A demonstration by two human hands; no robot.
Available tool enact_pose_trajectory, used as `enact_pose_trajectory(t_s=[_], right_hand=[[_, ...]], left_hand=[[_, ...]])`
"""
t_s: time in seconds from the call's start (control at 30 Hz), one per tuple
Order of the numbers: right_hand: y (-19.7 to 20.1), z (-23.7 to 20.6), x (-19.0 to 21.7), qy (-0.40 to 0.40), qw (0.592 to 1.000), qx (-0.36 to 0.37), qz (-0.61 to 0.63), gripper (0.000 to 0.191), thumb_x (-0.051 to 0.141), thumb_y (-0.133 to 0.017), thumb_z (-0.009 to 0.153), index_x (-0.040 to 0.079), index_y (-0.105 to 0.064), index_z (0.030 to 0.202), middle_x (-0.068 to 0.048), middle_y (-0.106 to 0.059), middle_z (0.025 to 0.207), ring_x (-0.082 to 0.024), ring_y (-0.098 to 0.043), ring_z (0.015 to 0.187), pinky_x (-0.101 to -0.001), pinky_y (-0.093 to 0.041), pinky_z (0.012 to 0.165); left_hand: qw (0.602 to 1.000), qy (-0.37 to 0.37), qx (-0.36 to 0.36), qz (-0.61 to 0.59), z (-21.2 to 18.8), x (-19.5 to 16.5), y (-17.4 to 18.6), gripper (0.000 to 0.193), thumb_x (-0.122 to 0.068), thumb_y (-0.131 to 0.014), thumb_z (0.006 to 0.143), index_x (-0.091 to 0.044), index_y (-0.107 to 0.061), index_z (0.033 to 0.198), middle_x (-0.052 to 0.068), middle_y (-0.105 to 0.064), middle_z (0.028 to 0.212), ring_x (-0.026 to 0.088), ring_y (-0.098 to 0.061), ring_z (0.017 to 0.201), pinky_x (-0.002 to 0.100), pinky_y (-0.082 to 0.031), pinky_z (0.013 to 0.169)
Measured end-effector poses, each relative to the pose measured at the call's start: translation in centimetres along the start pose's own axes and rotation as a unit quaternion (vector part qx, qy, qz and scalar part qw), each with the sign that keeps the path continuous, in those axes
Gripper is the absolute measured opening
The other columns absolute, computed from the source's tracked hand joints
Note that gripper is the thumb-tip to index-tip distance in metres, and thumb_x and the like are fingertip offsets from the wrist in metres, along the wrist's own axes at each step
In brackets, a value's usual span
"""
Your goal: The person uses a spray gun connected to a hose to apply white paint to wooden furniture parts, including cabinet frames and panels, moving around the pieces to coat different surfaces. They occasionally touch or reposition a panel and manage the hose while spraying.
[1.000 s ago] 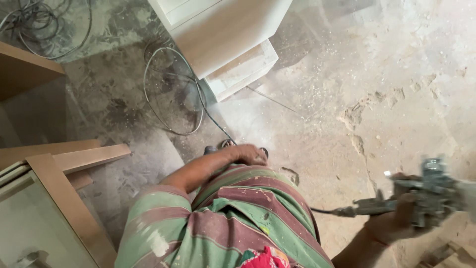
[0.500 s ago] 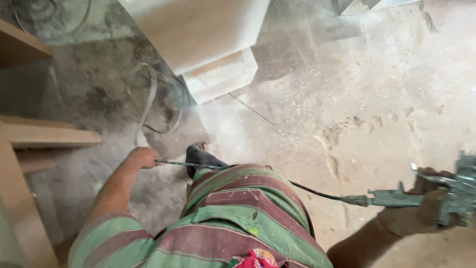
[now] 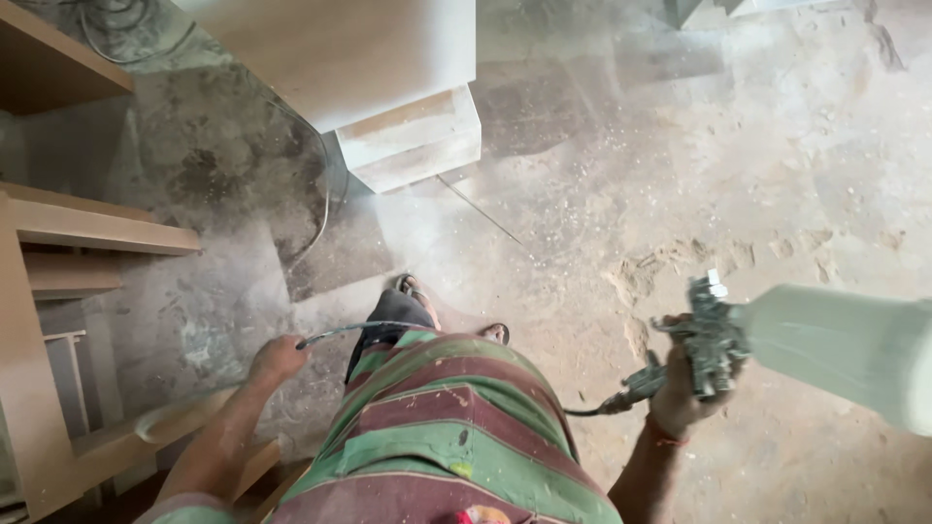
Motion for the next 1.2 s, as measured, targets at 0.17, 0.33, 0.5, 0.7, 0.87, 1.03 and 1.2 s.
enact_pose_trajectory(t_s=[0.17, 0.33, 0.5, 0.7, 0.87, 1.03, 1.2], right_hand=[[-2.2, 0.3, -0.8, -0.101, 0.995, 0.011, -0.019, 0.049, -0.011, -0.061, 0.097, -0.007, -0.047, 0.144, -0.021, -0.067, 0.126, -0.031, -0.069, 0.115, -0.0486, -0.057, 0.106], [-5.0, -0.3, -1.4, -0.164, 0.983, 0.079, -0.005, 0.049, -0.013, -0.056, 0.093, -0.006, -0.05, 0.141, -0.018, -0.067, 0.122, -0.028, -0.068, 0.114, -0.045, -0.055, 0.107], [-9.5, -2.5, -2.3, -0.182, 0.97, 0.159, 0.021, 0.05, -0.014, -0.055, 0.09, -0.006, -0.052, 0.139, -0.018, -0.067, 0.124, -0.028, -0.068, 0.117, -0.0444, -0.055, 0.107], [-18.9, -5.9, -1.3, -0.166, 0.954, 0.246, 0.033, 0.048, -0.013, -0.057, 0.09, -0.008, -0.054, 0.138, -0.019, -0.068, 0.127, -0.028, -0.067, 0.119, -0.0441, -0.052, 0.111], [-29.8, -10.6, 2.2, -0.134, 0.945, 0.284, 0.088, 0.048, -0.008, -0.06, 0.092, -0.006, -0.051, 0.14, -0.02, -0.067, 0.125, -0.03, -0.068, 0.119, -0.0461, -0.055, 0.113], [-42.4, -17.5, 2.5, -0.082, 0.958, 0.264, 0.072, 0.046, -0.009, -0.062, 0.091, -0.005, -0.051, 0.135, -0.02, -0.066, 0.124, -0.029, -0.067, 0.116, -0.0432, -0.057, 0.107], [-52.1, -25.3, -1.5, -0.147, 0.958, 0.244, 0.015, 0.032, -0.01, -0.062, 0.094, -0.004, -0.057, 0.125, -0.016, -0.071, 0.107, -0.019, -0.067, 0.09, -0.0293, -0.055, 0.077]], left_hand=[[0.998, 0.003, -0.006, -0.062, -0.6, -2.8, -1.3, 0.032, -0.04, -0.063, 0.089, -0.017, -0.076, 0.107, 0.018, -0.075, 0.105, 0.041, -0.07, 0.102, 0.052, -0.054, 0.089], [0.997, -0.016, -0.041, -0.06, -1.1, -2.2, -2.3, 0.029, -0.038, -0.062, 0.092, -0.015, -0.076, 0.102, 0.019, -0.074, 0.104, 0.041, -0.07, 0.103, 0.052, -0.055, 0.088], [0.997, 0.013, -0.047, -0.062, -2.6, 3.1, -3.2, 0.021, -0.023, -0.061, 0.088, -0.018, -0.077, 0.101, 0.015, -0.075, 0.103, 0.039, -0.07, 0.103, 0.051, -0.054, 0.088], [0.985, 0.068, -0.089, -0.134, -2.4, 12.2, -1.7, 0.026, -0.017, -0.062, 0.084, -0.02, -0.075, 0.106, 0.017, -0.074, 0.102, 0.041, -0.069, 0.098, 0.051, -0.053, 0.085], [0.966, 0.024, -0.205, -0.155, -0.7, 21.8, 0.5, 0.02, -0.021, -0.065, 0.088, -0.018, -0.075, 0.104, 0.016, -0.075, 0.096, 0.041, -0.07, 0.093, 0.051, -0.054, 0.081], [0.947, 0.032, -0.268, -0.173, 2.4, 35.4, 3.7, 0.014, -0.024, -0.069, 0.094, -0.017, -0.076, 0.104, 0.018, -0.073, 0.095, 0.044, -0.069, 0.089, 0.053, -0.053, 0.076], [0.948, 0.045, -0.26, -0.175, 4.7, 47.4, 5.1, 0.018, -0.03, -0.067, 0.099, -0.016, -0.075, 0.105, 0.019, -0.073, 0.097, 0.044, -0.069, 0.093, 0.053, -0.054, 0.078]])
Point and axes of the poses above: each hand's wrist, its own z-axis towards the middle knuckle, its own y-axis out of the back of the hand, x = y × z, the point moved 2 cm from there along z, towards the middle knuckle
